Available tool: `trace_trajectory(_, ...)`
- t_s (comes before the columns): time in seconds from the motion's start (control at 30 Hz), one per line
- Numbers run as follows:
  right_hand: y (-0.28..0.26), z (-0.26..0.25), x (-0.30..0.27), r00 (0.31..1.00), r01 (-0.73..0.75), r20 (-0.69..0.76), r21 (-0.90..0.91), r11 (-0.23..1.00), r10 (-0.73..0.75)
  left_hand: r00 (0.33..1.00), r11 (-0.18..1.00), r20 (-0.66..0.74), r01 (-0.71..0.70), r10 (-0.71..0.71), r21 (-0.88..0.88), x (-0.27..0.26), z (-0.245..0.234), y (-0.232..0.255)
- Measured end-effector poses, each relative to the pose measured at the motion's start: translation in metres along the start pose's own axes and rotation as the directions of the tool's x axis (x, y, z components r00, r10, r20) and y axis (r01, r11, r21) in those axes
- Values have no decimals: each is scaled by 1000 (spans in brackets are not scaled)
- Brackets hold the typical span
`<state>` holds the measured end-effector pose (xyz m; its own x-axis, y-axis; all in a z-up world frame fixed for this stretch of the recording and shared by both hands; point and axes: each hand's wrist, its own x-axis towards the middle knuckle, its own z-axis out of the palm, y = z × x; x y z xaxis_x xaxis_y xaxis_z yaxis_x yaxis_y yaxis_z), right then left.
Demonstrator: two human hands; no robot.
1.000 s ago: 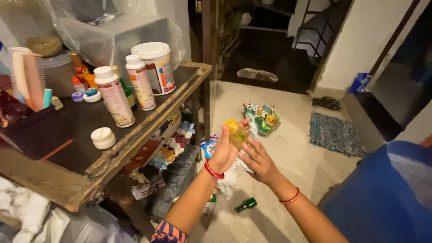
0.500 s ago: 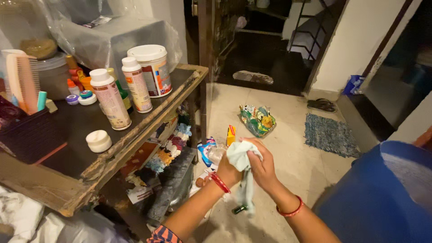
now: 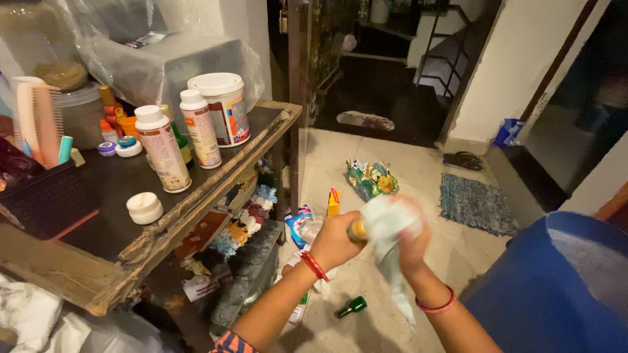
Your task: The person wipes various bottles and containers with a cloth and places them on a wooden shelf. They handle multiple items one at a time, including a white tub, green bottle, and several smaller bottles, arranging them on the shelf.
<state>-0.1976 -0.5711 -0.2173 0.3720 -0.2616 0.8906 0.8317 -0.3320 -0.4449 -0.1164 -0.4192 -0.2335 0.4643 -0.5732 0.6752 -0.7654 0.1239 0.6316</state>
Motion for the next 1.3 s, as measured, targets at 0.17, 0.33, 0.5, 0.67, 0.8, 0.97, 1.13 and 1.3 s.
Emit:
trace_trajectory(0.17,21,3,-7,792,592,463,-420,688,-398,996,995,17,-88,89,-40,2,11,-8)
trace_trajectory(0.33,76,-10,-35,926,346,338,-578,739,-170,995,812,-85,85,-44,577,-13,18,-16)
trace_trajectory(0.5,119,-26,-36,747,-381,58,-780,497,663,996,620,-9,-47,86,783,-6,14,-18)
trace_trajectory(0.67,132,-35,-42,503,-843,195,-105,528,842,974,734,38,-193,222,651,-2,-7,-17)
trace_trajectory(0.8,121,-26,-45,601,-795,122,189,576,790,966,962,-233,167,-116,214,7,-15,-24)
trace_trajectory(0.97,92,9,-28,841,-540,-78,-39,841,536,969,962,-234,8,-74,-274,9,10,-50)
trace_trajectory(1.13,68,66,-48,998,-7,57,-474,880,38,857,507,-223,51,-465,-861,9,41,-75)
trace_trajectory(1.3,64,57,-54,926,345,333,-546,763,-180,892,124,-105,-56,-440,-991,16,6,-83)
